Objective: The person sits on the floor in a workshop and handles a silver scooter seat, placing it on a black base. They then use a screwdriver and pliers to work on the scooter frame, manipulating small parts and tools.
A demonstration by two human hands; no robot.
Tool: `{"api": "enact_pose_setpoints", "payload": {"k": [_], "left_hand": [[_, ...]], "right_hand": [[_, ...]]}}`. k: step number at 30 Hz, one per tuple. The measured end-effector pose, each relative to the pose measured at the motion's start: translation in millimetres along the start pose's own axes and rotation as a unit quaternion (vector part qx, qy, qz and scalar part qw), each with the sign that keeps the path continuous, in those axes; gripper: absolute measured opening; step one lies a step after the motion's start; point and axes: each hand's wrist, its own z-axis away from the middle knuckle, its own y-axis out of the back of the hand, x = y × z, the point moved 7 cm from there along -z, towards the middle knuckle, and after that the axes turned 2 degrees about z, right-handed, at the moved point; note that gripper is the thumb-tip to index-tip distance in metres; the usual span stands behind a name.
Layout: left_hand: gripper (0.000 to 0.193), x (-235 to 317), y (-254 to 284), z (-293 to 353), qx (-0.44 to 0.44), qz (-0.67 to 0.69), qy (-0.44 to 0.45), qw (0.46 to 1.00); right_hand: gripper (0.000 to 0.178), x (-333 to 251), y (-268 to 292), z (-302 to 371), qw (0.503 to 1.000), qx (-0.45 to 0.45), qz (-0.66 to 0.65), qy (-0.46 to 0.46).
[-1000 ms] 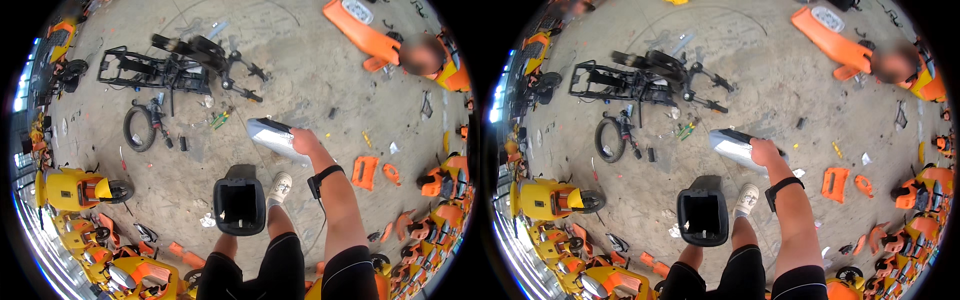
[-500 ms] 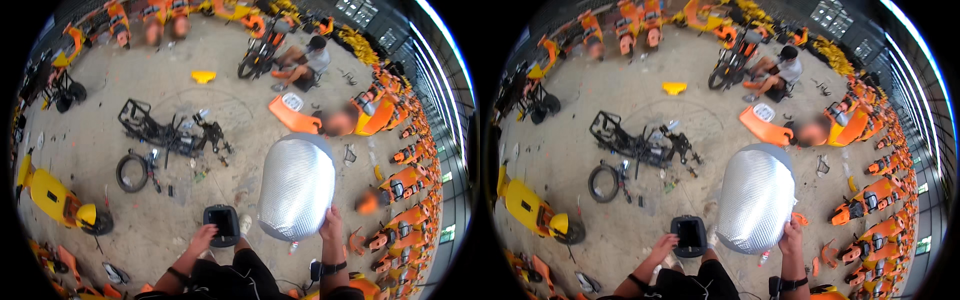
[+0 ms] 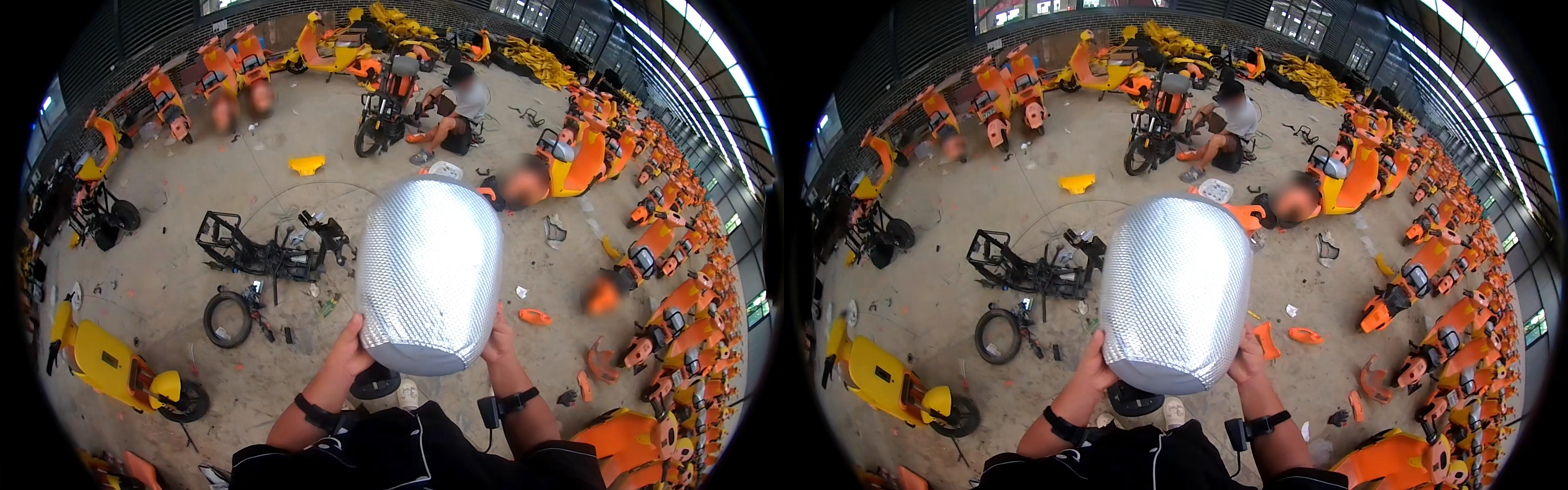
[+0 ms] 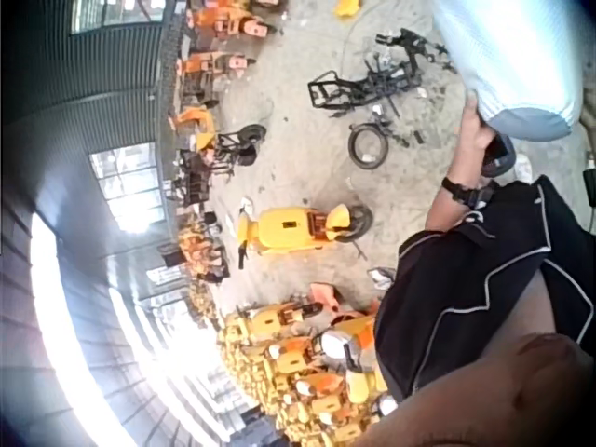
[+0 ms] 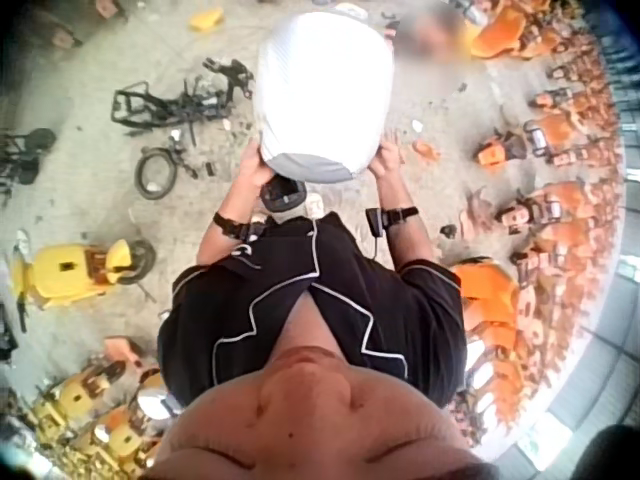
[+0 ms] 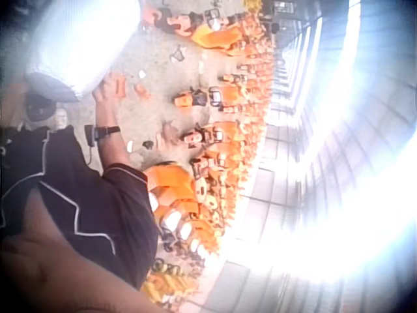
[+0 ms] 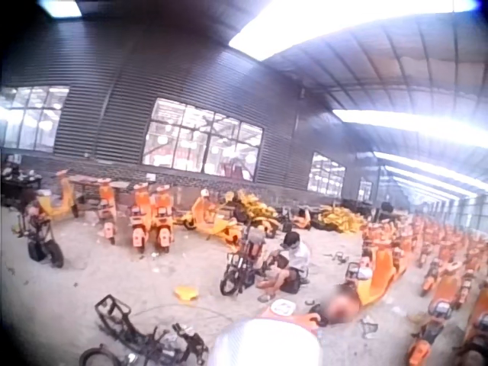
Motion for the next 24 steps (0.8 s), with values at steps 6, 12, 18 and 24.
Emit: {"api": "enact_pose_setpoints", "payload": {"k": [6,12,18,24], "left_hand": [[0.083,4.0,-74.2,6.6,-0.007,-0.068,-0.046,0.997],[0.085,5.3,-116.6,16.2,0.073,-0.17,-0.184,0.965],[0.072,-20.0,-115.7,-5.4,0.119,-0.21,-0.235,0.942],[0.06,-27.1,-89.6,-13.4,0.13,-0.24,-0.202,0.941]], "right_hand": [[0.058,-52.5,-3.9,-28.3,0.988,0.024,0.124,-0.091],[0.058,-198.8,-127.5,50.3,0.675,0.103,0.586,0.436],[0.053,-96.1,-184.7,92.0,0.579,-0.29,0.617,0.447],[0.061,-83.3,90.2,-67.1,0.801,0.082,0.593,0.014]]}}
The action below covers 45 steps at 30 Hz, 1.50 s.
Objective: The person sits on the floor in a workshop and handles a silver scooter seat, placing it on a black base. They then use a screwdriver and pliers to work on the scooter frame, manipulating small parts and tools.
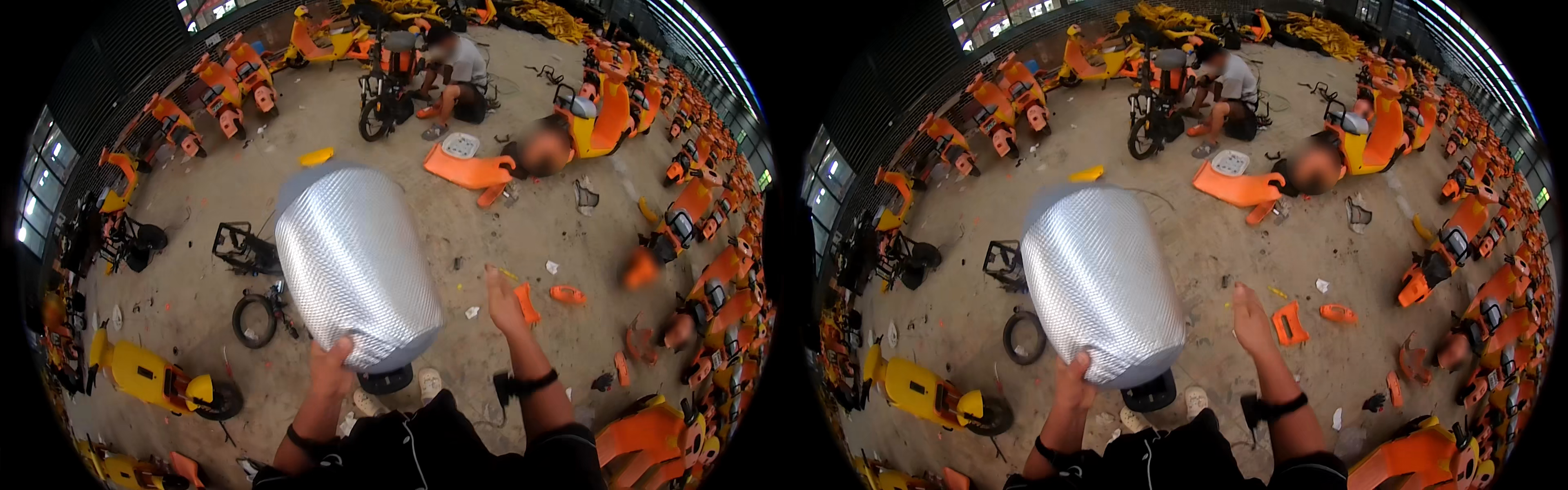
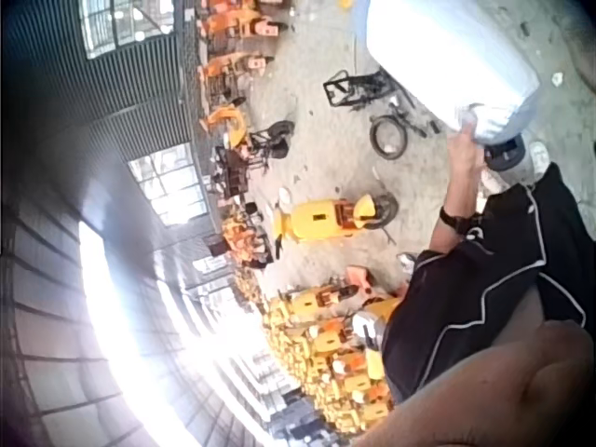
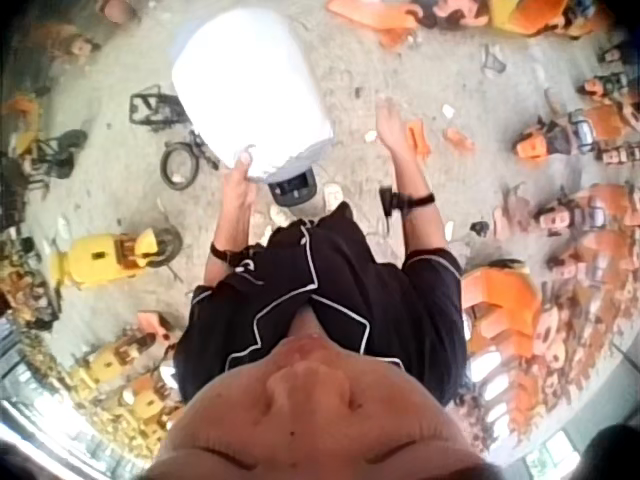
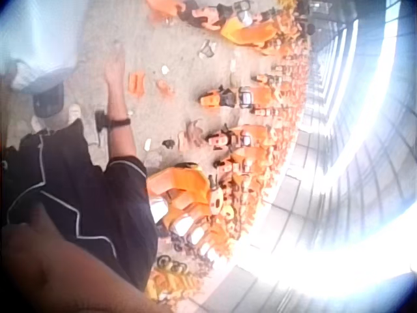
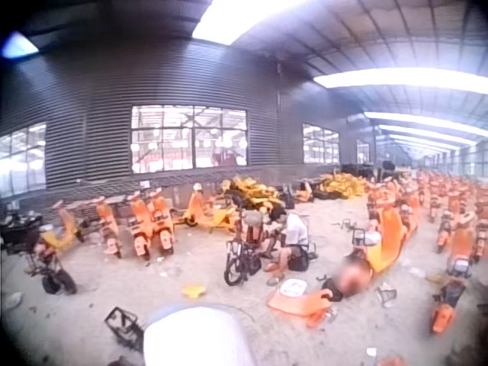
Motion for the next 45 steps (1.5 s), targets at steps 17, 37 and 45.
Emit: {"api": "enact_pose_setpoints", "payload": {"k": [17,37,45], "left_hand": [[0.056,-9.1,81.9,34.0,0.028,-0.187,0.127,0.974],[0.053,15.7,110.8,89.9,0.062,-0.286,0.186,0.938],[0.058,1.0,97.4,65.7,0.069,-0.224,0.12,0.965]], "right_hand": [[0.048,-193.8,-138.1,77.8,0.854,-0.074,0.188,0.479],[0.047,-157.2,-76.9,-14.1,0.914,0.121,-0.121,0.368],[0.046,60.6,-122.2,-79.0,0.933,-0.193,0.301,0.026]]}}
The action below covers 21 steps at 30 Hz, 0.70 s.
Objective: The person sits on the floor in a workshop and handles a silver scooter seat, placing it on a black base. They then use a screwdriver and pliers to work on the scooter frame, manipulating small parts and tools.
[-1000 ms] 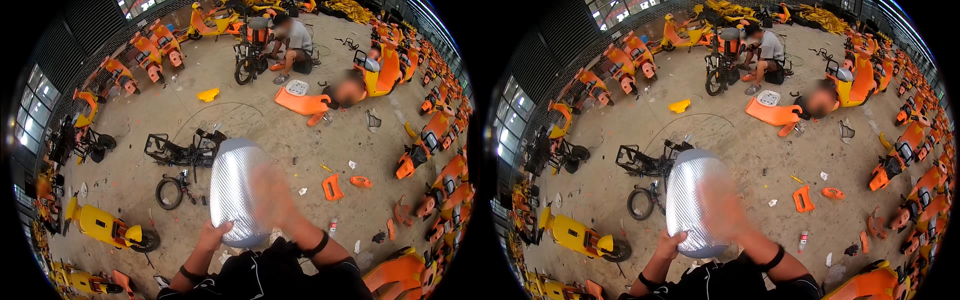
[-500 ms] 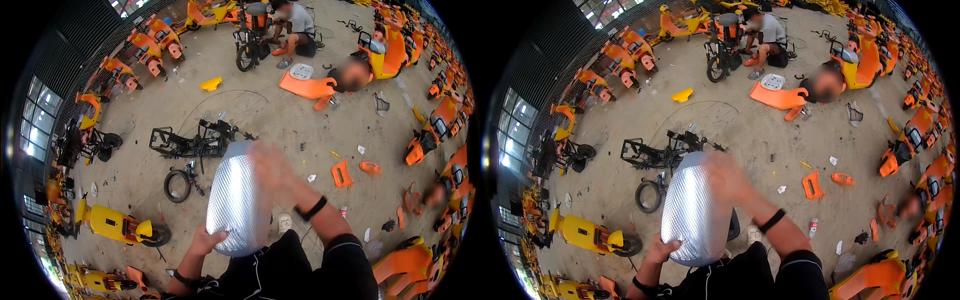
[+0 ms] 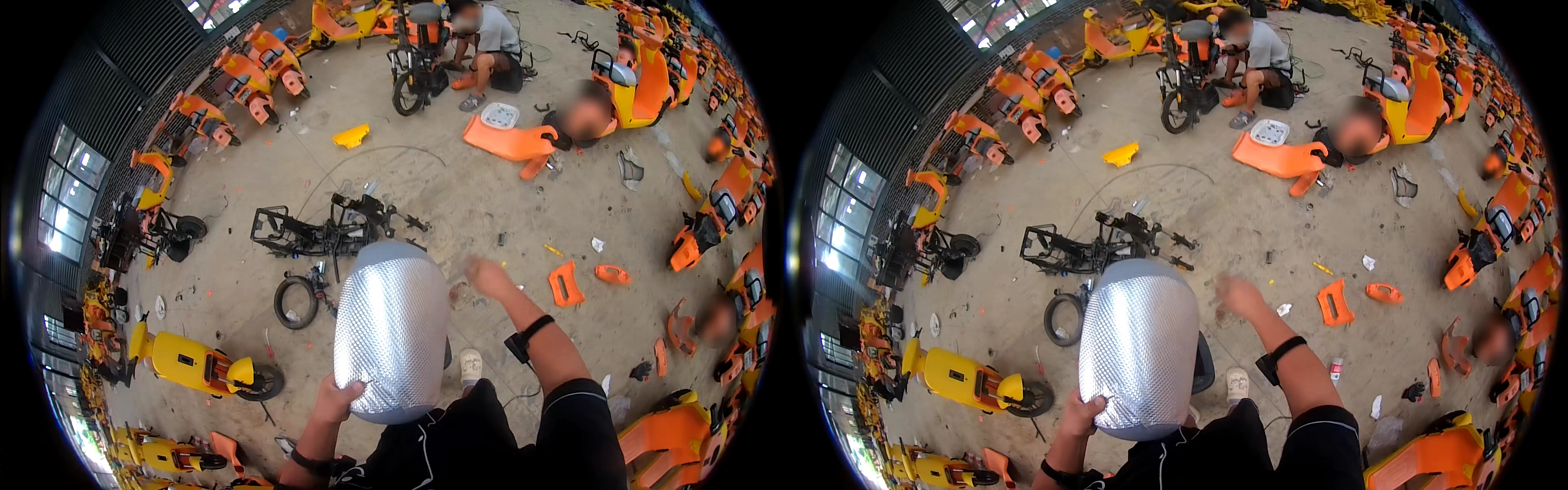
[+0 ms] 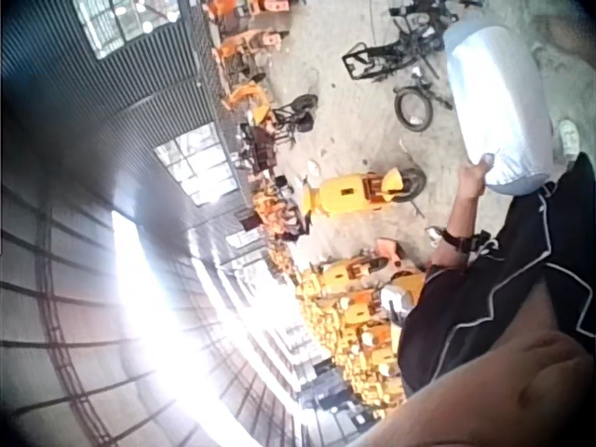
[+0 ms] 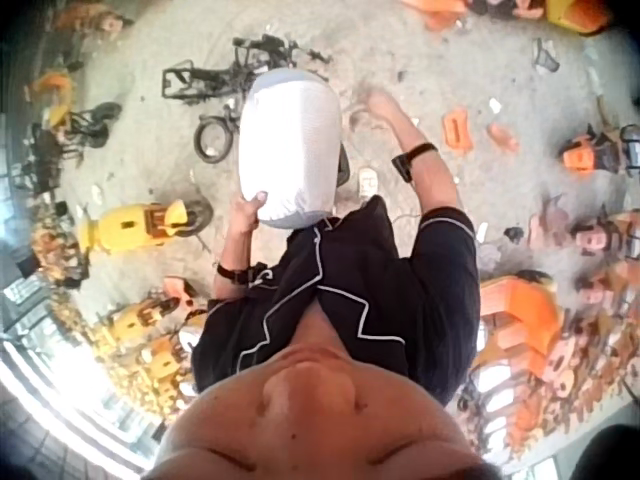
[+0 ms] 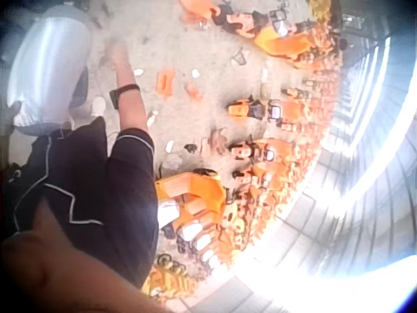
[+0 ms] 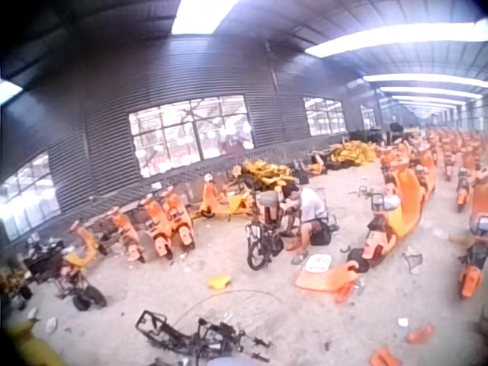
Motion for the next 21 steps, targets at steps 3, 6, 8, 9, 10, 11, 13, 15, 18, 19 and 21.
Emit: {"api": "enact_pose_setpoints", "payload": {"k": [3,6,8,9,10,11,13,15,18,19,21], "left_hand": [[0.062,-15.4,33.2,23.3,0.059,0.006,0.033,0.998],[0.054,4.3,-1.5,9.4,0.055,0.082,0.002,0.995],[0.046,-0.3,-8.4,4.8,0.045,0.061,0.01,0.997],[0.047,-17.3,8.3,0.6,0.051,0.023,0.026,0.998],[0.047,-28.5,22.2,-2.5,0.056,-0.015,0.042,0.997],[0.048,-36.8,31.7,0.9,0.077,0.028,0.07,0.994],[0.049,-39.7,41.6,18.0,0.094,0.094,0.054,0.99],[0.05,-54.5,56.3,43.0,0.133,0.116,0.052,0.983],[0.051,-57.8,58.5,47.7,0.16,0.14,0.019,0.977],[0.052,-51.9,45.9,42.3,0.155,0.154,0.023,0.976],[0.056,-63.9,50.4,29.4,0.137,0.144,0.058,0.978]], "right_hand": [[0.046,-111.5,134.0,62.0,0.845,0.266,-0.453,0.099],[0.048,-182.2,114.9,131.4,0.777,0.418,-0.319,0.347],[0.049,-161.0,-3.9,73.4,0.892,0.208,-0.172,0.363],[0.05,-112.6,-57.1,32.8,0.964,0.01,-0.073,0.256],[0.051,-53.3,-93.3,11.3,0.974,-0.091,0.067,0.194],[0.051,-28.1,-81.3,7.0,0.993,-0.027,0.035,0.113],[0.056,-37.4,-30.6,18.0,0.989,0.083,-0.112,0.046],[0.064,-93.0,38.0,52.3,0.93,0.187,-0.299,0.099],[0.066,-164.7,60.4,140.9,0.816,0.364,-0.349,0.283],[0.067,-164.0,33.5,154.5,0.821,0.37,-0.31,0.305],[0.074,-86.5,-127.9,106.3,0.907,0.082,-0.318,0.265]]}}
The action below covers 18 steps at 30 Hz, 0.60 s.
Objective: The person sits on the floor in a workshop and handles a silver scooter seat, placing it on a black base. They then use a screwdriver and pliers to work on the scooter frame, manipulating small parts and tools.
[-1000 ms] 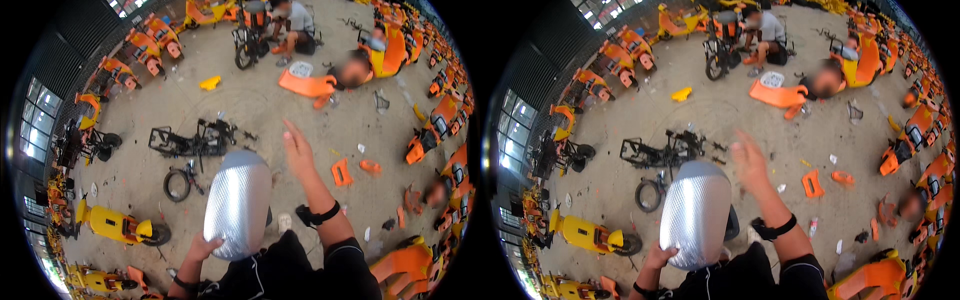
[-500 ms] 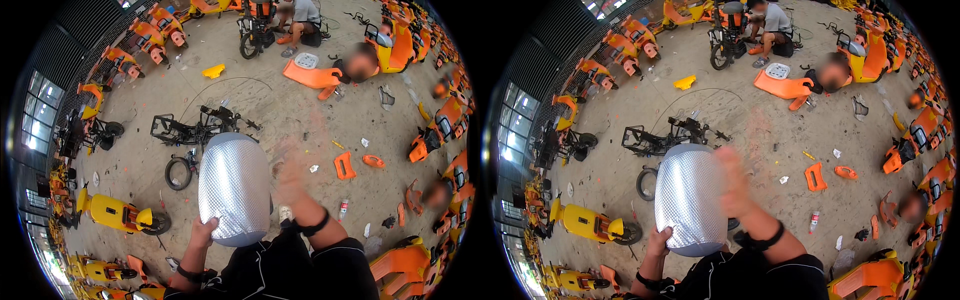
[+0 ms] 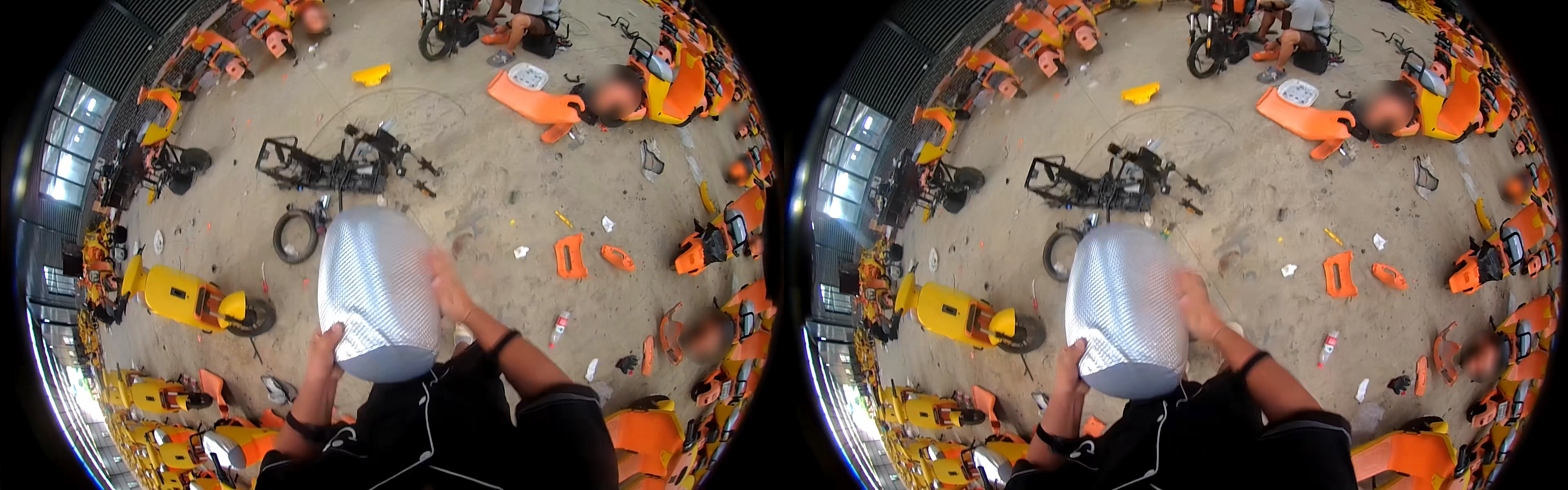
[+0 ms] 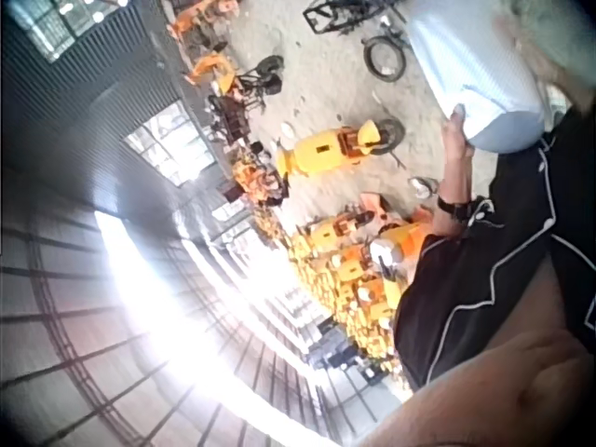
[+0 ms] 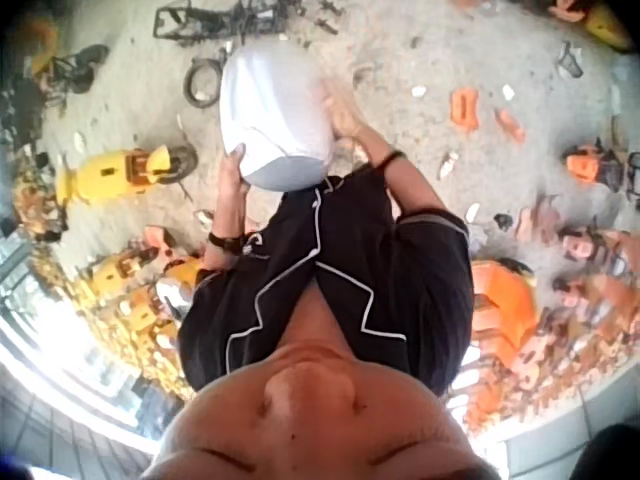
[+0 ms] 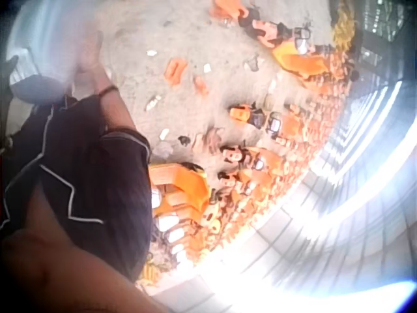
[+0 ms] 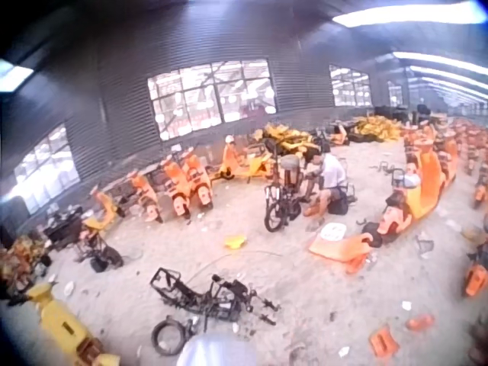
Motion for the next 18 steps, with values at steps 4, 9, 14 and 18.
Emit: {"api": "enact_pose_setpoints", "payload": {"k": [4,9,14,18], "left_hand": [[0.07,18.3,9.2,20.7,-0.034,0.003,-0.05,0.998],[0.085,14.9,13.4,21.0,-0.056,0.043,-0.064,0.995],[0.082,32.6,-12.1,20.5,-0.074,0.063,-0.071,0.993],[0.072,37.9,-21.7,16.8,-0.035,0.068,-0.076,0.994]], "right_hand": [[0.059,179.7,43.6,114.8,0.807,-0.257,0.303,-0.438],[0.041,114.0,119.1,42.4,0.938,0.05,0.239,-0.245],[0.044,-93.2,177.1,-58.1,0.972,0.205,0.083,-0.082],[0.046,-206.5,150.4,-49.2,0.958,0.242,0.031,0.151]]}}
